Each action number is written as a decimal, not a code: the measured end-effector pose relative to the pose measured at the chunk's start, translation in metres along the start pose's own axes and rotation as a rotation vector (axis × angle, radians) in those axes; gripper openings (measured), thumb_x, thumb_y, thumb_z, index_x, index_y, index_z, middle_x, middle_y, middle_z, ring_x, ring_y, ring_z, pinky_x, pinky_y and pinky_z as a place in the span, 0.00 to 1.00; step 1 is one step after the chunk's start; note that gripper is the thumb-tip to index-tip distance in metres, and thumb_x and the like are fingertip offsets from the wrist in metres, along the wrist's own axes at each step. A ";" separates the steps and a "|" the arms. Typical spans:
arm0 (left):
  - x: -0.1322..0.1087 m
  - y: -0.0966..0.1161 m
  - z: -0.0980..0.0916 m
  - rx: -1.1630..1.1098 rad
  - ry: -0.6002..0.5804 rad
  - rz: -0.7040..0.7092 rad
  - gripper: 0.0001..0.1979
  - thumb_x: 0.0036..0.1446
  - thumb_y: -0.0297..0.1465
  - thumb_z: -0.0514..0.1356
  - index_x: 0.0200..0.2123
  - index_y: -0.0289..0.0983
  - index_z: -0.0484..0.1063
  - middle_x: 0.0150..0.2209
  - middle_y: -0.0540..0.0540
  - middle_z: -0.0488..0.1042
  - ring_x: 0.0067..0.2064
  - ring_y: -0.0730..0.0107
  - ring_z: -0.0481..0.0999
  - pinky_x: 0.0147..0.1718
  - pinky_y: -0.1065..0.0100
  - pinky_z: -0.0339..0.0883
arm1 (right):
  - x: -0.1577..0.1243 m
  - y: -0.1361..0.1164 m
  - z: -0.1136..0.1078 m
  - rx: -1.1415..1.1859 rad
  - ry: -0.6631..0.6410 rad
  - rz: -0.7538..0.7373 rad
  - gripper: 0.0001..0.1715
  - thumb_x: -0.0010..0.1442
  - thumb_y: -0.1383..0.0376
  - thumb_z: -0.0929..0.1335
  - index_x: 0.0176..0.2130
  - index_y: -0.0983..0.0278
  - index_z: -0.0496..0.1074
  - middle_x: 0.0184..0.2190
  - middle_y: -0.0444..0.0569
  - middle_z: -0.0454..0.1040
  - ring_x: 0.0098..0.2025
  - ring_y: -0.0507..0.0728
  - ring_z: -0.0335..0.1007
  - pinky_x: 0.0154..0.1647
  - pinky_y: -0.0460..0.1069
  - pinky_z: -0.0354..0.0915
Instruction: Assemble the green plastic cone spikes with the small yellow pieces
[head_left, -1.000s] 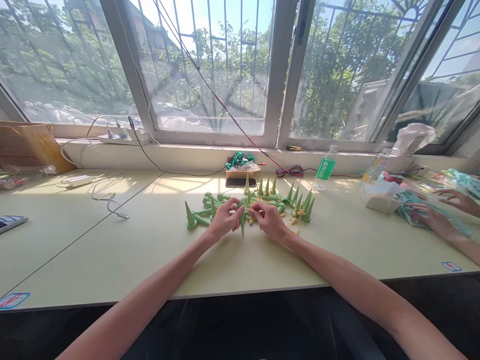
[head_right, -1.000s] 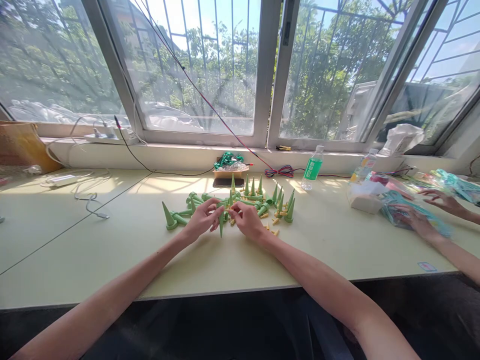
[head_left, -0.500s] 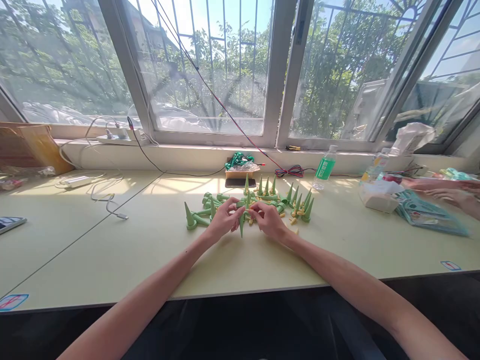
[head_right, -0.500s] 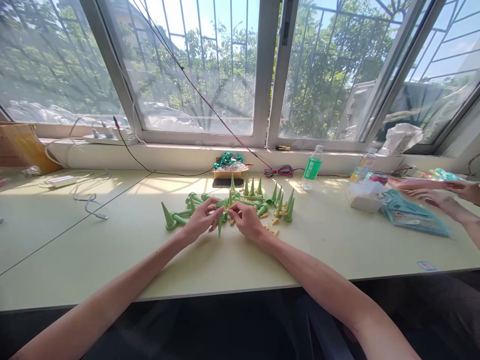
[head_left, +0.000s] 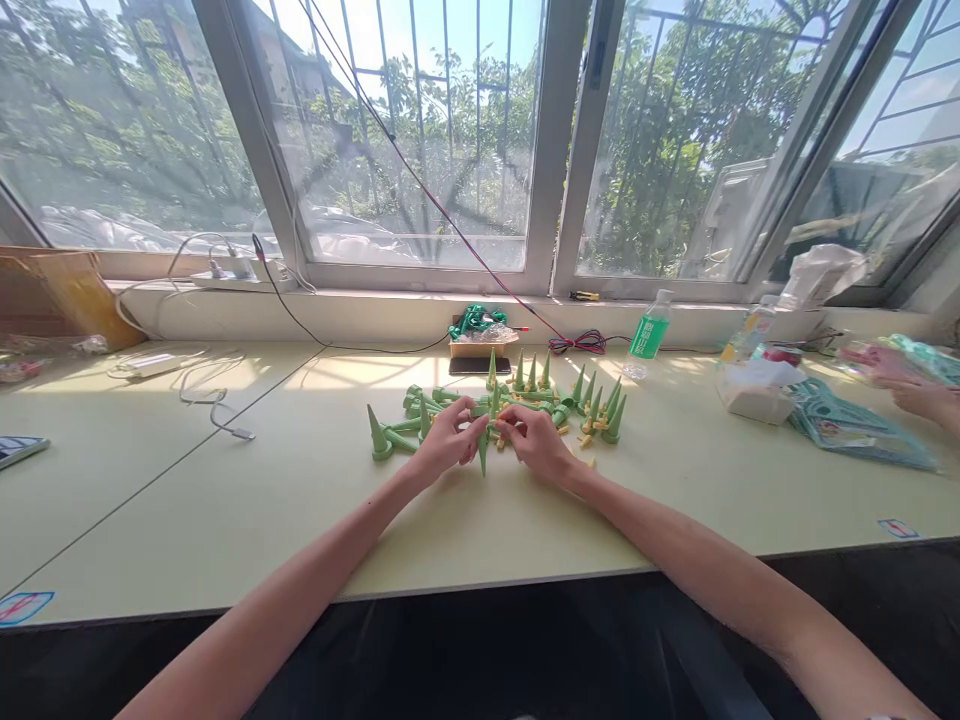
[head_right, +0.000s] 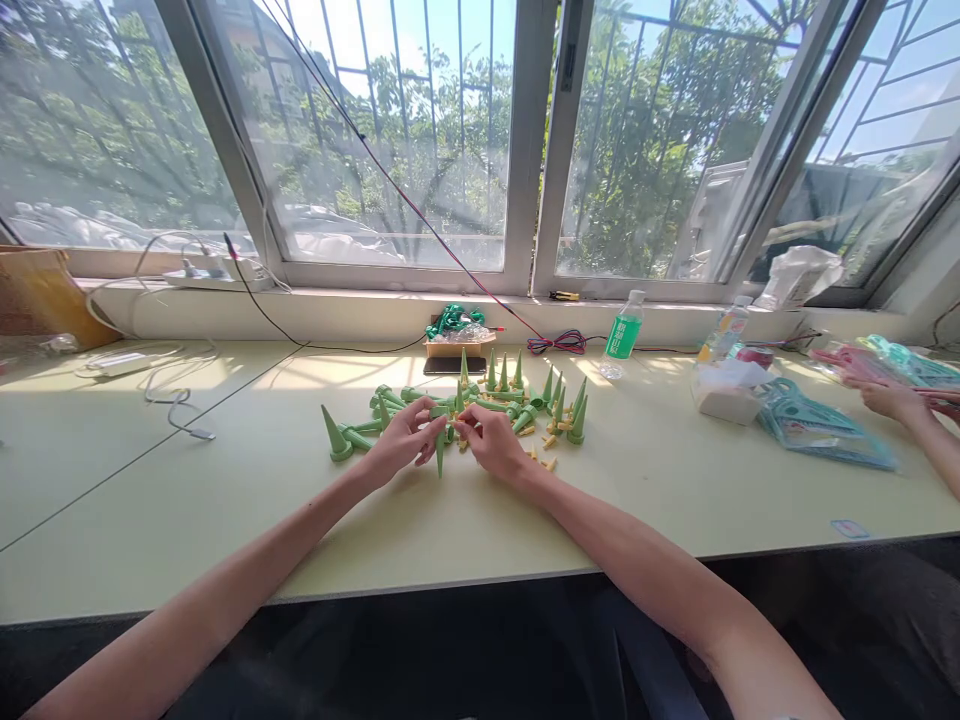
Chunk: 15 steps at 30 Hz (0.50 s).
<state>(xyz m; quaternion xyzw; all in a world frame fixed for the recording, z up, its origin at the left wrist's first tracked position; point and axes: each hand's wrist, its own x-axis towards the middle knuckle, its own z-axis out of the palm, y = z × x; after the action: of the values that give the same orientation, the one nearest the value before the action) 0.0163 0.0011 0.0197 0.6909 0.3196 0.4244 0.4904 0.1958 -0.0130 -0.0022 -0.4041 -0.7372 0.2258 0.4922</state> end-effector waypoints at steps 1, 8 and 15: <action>0.000 0.001 0.000 -0.001 0.000 -0.002 0.17 0.56 0.42 0.63 0.34 0.39 0.59 0.18 0.59 0.61 0.14 0.81 0.60 0.12 0.77 0.55 | 0.000 0.000 0.000 0.001 -0.002 -0.001 0.14 0.64 0.57 0.65 0.33 0.64 0.69 0.25 0.45 0.73 0.20 0.49 0.63 0.19 0.44 0.59; -0.001 0.004 0.000 0.005 0.003 -0.034 0.19 0.52 0.43 0.66 0.32 0.39 0.59 0.18 0.58 0.63 0.13 0.81 0.61 0.12 0.76 0.54 | 0.000 0.000 -0.001 -0.004 -0.018 0.008 0.14 0.64 0.56 0.66 0.32 0.63 0.69 0.25 0.45 0.73 0.20 0.50 0.64 0.19 0.45 0.59; 0.000 0.001 -0.003 0.049 -0.025 -0.031 0.17 0.53 0.40 0.66 0.29 0.38 0.61 0.16 0.58 0.62 0.13 0.79 0.63 0.13 0.76 0.55 | 0.000 -0.002 -0.002 0.001 -0.023 0.014 0.13 0.64 0.57 0.66 0.31 0.63 0.68 0.23 0.44 0.72 0.20 0.50 0.65 0.21 0.45 0.59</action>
<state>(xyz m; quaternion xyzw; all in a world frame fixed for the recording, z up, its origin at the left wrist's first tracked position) 0.0140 0.0017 0.0212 0.7029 0.3342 0.4001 0.4839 0.1967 -0.0145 0.0000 -0.4064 -0.7399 0.2346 0.4821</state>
